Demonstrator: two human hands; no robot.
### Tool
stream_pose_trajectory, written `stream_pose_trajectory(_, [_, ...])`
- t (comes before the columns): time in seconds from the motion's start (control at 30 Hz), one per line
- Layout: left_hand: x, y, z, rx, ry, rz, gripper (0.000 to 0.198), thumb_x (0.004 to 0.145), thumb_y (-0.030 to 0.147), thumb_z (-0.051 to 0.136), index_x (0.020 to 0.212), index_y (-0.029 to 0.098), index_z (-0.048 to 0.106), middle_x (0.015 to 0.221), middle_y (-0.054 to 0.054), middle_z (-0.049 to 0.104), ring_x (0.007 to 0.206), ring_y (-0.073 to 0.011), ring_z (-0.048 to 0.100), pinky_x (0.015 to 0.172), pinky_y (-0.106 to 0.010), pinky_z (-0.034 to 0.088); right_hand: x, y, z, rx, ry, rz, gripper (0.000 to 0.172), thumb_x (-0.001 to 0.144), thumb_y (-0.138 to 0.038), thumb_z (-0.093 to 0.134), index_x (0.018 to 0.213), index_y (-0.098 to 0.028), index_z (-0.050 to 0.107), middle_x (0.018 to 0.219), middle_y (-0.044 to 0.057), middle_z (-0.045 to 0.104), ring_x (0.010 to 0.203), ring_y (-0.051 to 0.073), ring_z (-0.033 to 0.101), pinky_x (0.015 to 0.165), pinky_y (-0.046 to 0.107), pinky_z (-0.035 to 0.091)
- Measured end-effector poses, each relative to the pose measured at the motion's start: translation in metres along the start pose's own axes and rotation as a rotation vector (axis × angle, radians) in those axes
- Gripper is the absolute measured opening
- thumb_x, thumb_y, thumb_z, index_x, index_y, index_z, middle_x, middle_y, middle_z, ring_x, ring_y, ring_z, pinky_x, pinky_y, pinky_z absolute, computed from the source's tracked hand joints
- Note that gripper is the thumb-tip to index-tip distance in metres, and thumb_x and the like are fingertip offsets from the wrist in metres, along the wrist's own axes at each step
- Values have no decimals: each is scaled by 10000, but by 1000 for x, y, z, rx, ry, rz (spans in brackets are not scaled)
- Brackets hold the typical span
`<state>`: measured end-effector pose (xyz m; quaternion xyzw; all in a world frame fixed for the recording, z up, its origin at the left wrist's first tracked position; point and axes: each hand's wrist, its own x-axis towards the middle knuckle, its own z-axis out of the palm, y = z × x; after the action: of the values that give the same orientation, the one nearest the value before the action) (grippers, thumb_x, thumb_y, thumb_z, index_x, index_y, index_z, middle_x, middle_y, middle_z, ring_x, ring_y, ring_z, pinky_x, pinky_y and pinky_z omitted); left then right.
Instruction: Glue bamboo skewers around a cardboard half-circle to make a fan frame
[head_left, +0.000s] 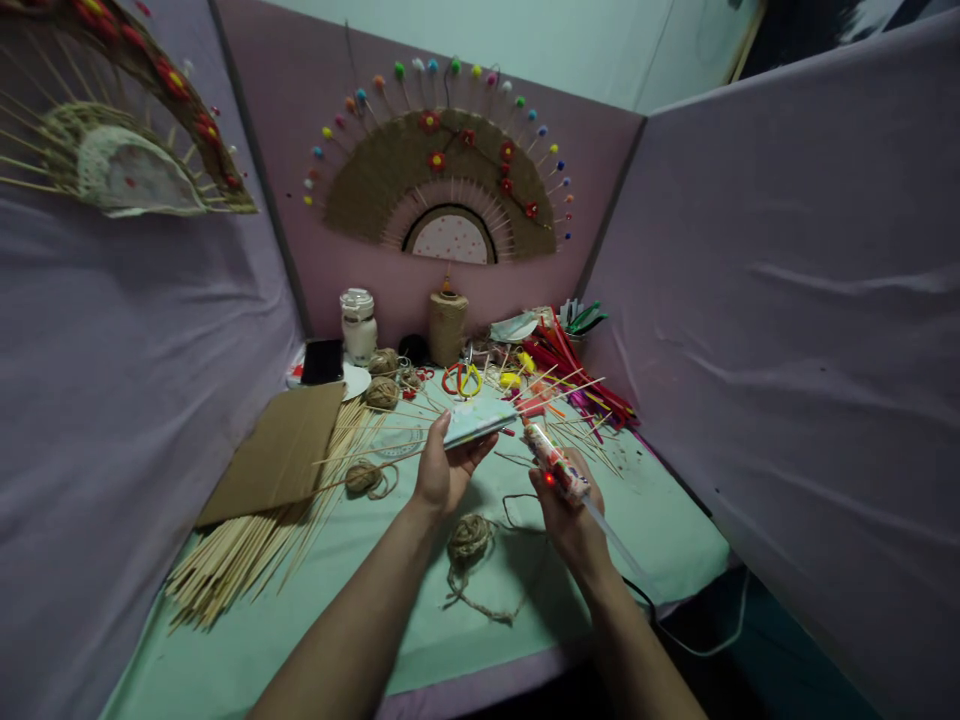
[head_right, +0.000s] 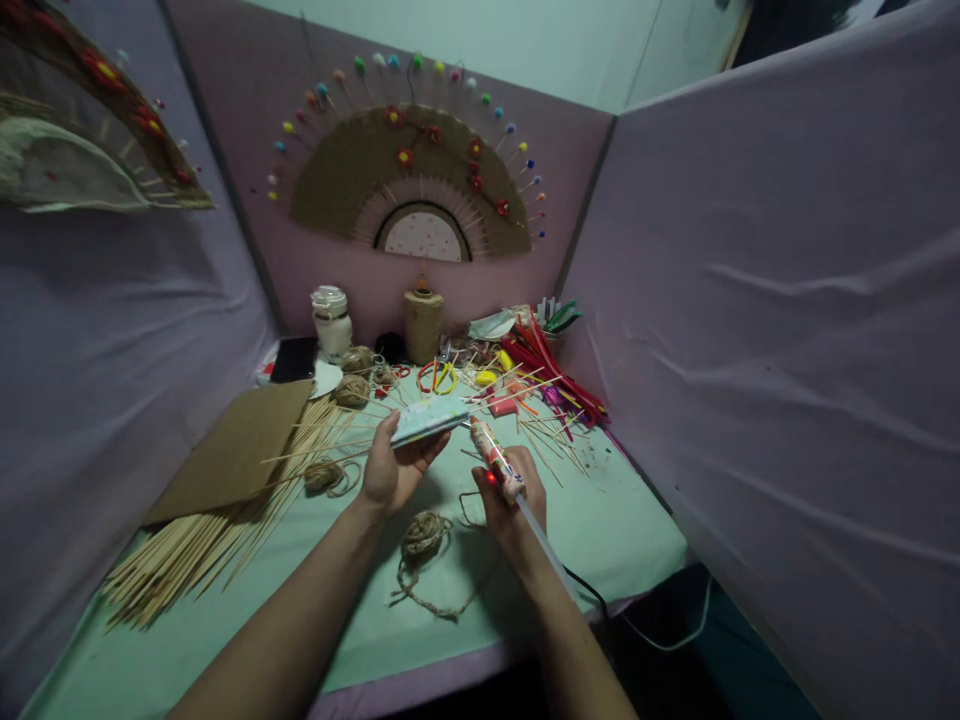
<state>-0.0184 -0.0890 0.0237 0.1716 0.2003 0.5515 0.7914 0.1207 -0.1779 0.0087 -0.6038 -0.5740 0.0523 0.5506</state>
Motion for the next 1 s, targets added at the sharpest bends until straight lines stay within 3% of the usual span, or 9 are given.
stream_pose_trajectory(0.1, [1, 0, -2, 17, -45, -17, 320, 865, 368, 515, 1016, 106, 619, 988, -127, 704, 867, -236, 685, 807, -371, 555, -1, 4, 5, 7, 11, 12, 169, 866, -356, 574, 810, -202, 531, 758, -3, 499, 670, 147, 499, 620, 270, 410])
stream_pose_trajectory(0.43, [0, 2, 1, 26, -20, -19, 352, 875, 384, 481, 1030, 103, 626, 1013, -136, 699, 870, -226, 678, 804, -348, 534, -1, 12, 11, -19, 20, -19, 187, 865, -351, 563, 759, -204, 517, 735, -9, 480, 655, 142, 472, 610, 273, 402])
stream_pose_trajectory(0.83, [0, 3, 0, 33, -26, -23, 346, 870, 394, 489, 1005, 113, 639, 979, -125, 707, 872, -232, 680, 802, -360, 533, -2, 15, 14, -39, 19, 30, 231, 866, -400, 559, 890, -175, 608, 802, 28, 578, 652, 151, 499, 629, 293, 432])
stream_pose_trajectory(1.0, [1, 2, 0, 30, -21, -26, 342, 893, 383, 459, 1003, 113, 635, 974, -118, 706, 840, -209, 678, 766, -334, 539, -2, 10, 13, -37, 41, 15, 241, 869, -413, 542, 860, -180, 605, 845, 54, 592, 731, 182, 544, 653, 313, 443])
